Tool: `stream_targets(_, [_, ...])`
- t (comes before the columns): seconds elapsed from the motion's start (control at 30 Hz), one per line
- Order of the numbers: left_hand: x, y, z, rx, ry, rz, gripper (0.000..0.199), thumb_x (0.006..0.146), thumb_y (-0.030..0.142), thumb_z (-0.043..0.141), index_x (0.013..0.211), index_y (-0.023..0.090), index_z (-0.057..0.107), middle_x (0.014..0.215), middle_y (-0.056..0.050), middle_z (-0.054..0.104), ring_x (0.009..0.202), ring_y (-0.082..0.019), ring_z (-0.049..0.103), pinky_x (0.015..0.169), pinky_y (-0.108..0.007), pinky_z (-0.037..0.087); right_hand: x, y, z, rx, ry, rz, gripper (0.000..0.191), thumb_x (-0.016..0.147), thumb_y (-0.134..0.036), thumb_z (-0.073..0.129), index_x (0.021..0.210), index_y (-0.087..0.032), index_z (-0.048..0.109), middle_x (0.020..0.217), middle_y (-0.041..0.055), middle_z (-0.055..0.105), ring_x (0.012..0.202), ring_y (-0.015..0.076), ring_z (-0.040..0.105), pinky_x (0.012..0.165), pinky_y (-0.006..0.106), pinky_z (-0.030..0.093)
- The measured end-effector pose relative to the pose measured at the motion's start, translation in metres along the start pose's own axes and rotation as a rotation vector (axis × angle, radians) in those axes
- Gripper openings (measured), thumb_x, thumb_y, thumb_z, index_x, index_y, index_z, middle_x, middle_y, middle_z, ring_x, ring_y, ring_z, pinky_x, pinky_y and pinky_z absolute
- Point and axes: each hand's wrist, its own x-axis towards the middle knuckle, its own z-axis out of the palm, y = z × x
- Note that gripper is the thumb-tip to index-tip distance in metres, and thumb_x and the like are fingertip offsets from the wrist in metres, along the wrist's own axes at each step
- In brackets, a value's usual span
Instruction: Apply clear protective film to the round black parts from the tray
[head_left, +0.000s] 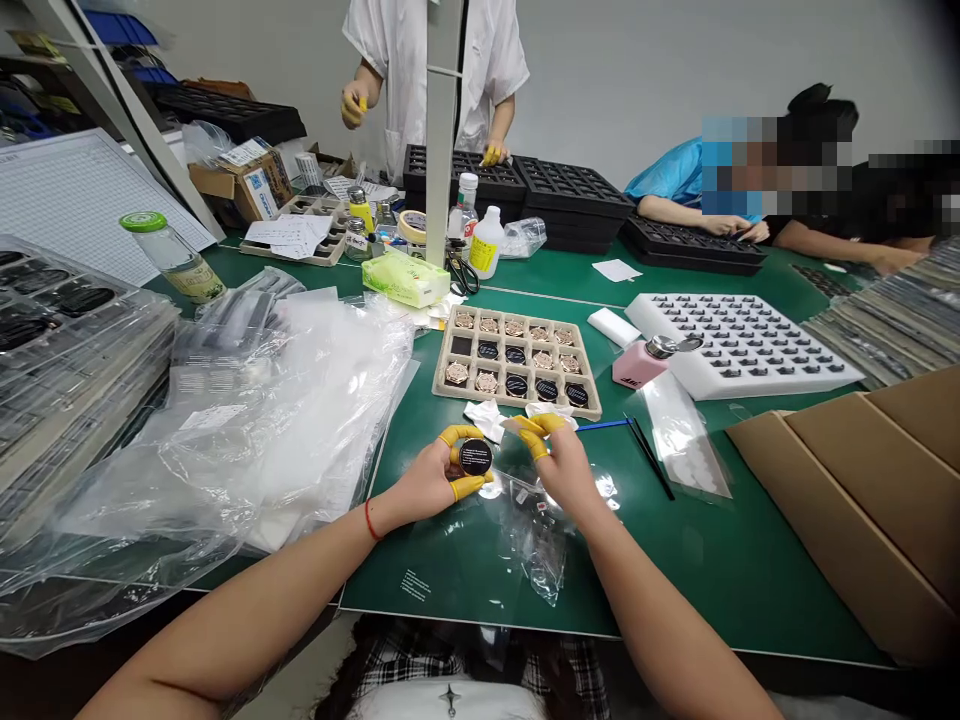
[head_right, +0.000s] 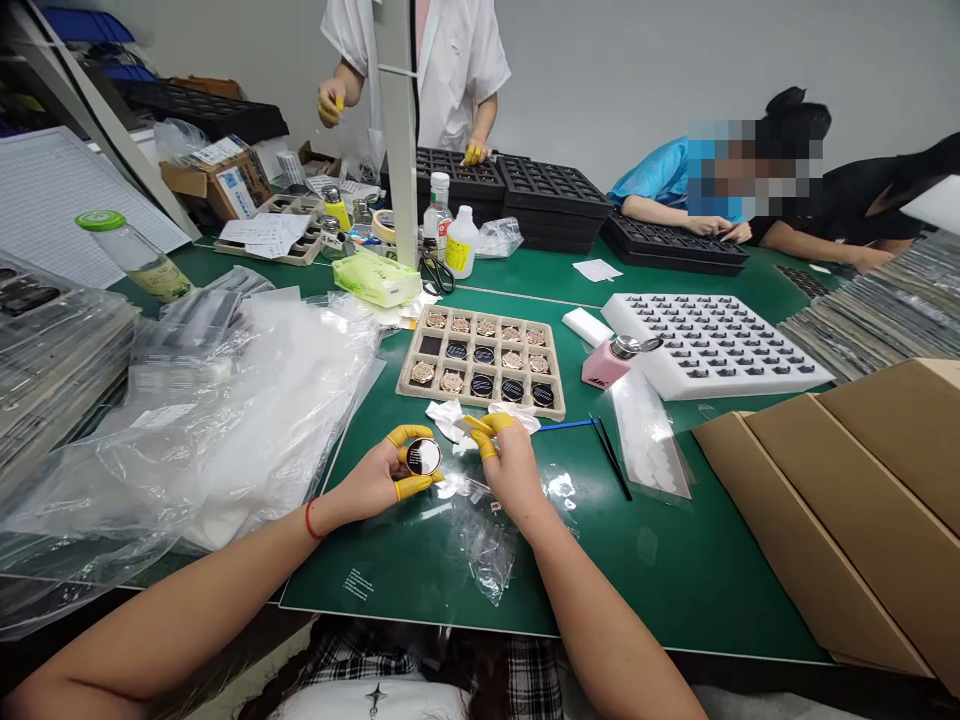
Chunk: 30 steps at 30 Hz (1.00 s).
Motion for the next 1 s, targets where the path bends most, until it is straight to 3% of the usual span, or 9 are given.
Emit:
stream_targets(0.1, [0.0,0.0,0.0,0.015,0.02,0.039,0.048,0.072,0.029,0.071,0.112,0.02,0.046,0.093,-0.004,0.062,0.083,-0.017,0.064,0.077,-0.032,0.051,-0.011,-0.026,0.003,0.123,0.064,-0.158,0.014,0.088,-0.029,0.046,0.095,-0.023,0.055,0.09,0.0069,0.059,0.085,0.0218,0.053,0.075,0.036,0.041])
stream_targets(0.23, [-0.001,0.002,-0.001,0.029,-0.005,0.065,0.049,0.072,0.028,0.07,0.114,0.019,0.047,0.096,-0.005,0.063,0.083,-0.017,0.063,0.074,-0.029,0.05,-0.02,-0.044,0.016,0.012,0.063,-0.379,0.015,0.087,-0.02,0.044,0.092,-0.023,0.057,0.083,0.006,0.058,0.08,0.0208,0.049,0.076,0.037,0.038])
stream_targets(0.4, [-0.003,0.001,0.0,0.066,-0.04,0.058,0.048,0.074,0.028,0.068,0.116,0.018,0.047,0.085,-0.002,0.064,0.077,-0.015,0.062,0.07,-0.027,0.048,-0.011,-0.034,0.022,-0.08,0.124,-0.326,0.013,0.084,-0.017,0.042,0.086,-0.02,0.055,0.079,0.007,0.054,0.078,0.0217,0.045,0.072,0.036,0.037])
stream_targets(0.57, [-0.003,0.003,0.0,0.123,-0.049,0.01,0.057,0.073,0.031,0.069,0.122,0.019,0.043,0.074,0.001,0.062,0.068,-0.015,0.06,0.064,-0.026,0.048,-0.003,-0.027,0.012,-0.064,0.035,-0.259,0.019,0.085,-0.017,0.042,0.093,-0.021,0.058,0.084,0.0066,0.057,0.082,0.0218,0.046,0.077,0.037,0.036])
stream_targets(0.7, [-0.001,0.004,0.001,0.104,-0.025,0.025,0.052,0.07,0.03,0.072,0.115,0.018,0.049,0.082,-0.001,0.063,0.073,-0.015,0.062,0.068,-0.028,0.05,-0.006,-0.034,0.004,-0.051,0.002,-0.387,0.03,0.083,-0.011,0.042,0.102,-0.025,0.06,0.087,0.0053,0.058,0.086,0.0218,0.046,0.084,0.041,0.035])
stream_targets(0.83, [0.002,-0.001,-0.001,0.013,0.005,0.019,0.049,0.068,0.028,0.073,0.111,0.019,0.05,0.095,-0.004,0.064,0.081,-0.017,0.064,0.074,-0.03,0.051,-0.012,-0.04,0.005,-0.22,-0.044,-0.504,0.041,0.075,-0.003,0.044,0.101,-0.029,0.063,0.088,0.0051,0.059,0.087,0.0228,0.045,0.095,0.046,0.03])
stream_targets(1.0, [0.004,-0.007,-0.007,-0.047,0.054,0.007,0.056,0.063,0.023,0.077,0.112,0.019,0.048,0.09,-0.003,0.065,0.08,-0.017,0.065,0.073,-0.029,0.051,-0.02,-0.041,0.011,-0.313,-0.049,-0.585,0.046,0.068,0.002,0.044,0.096,-0.028,0.064,0.087,0.0046,0.06,0.089,0.0222,0.045,0.101,0.046,0.026])
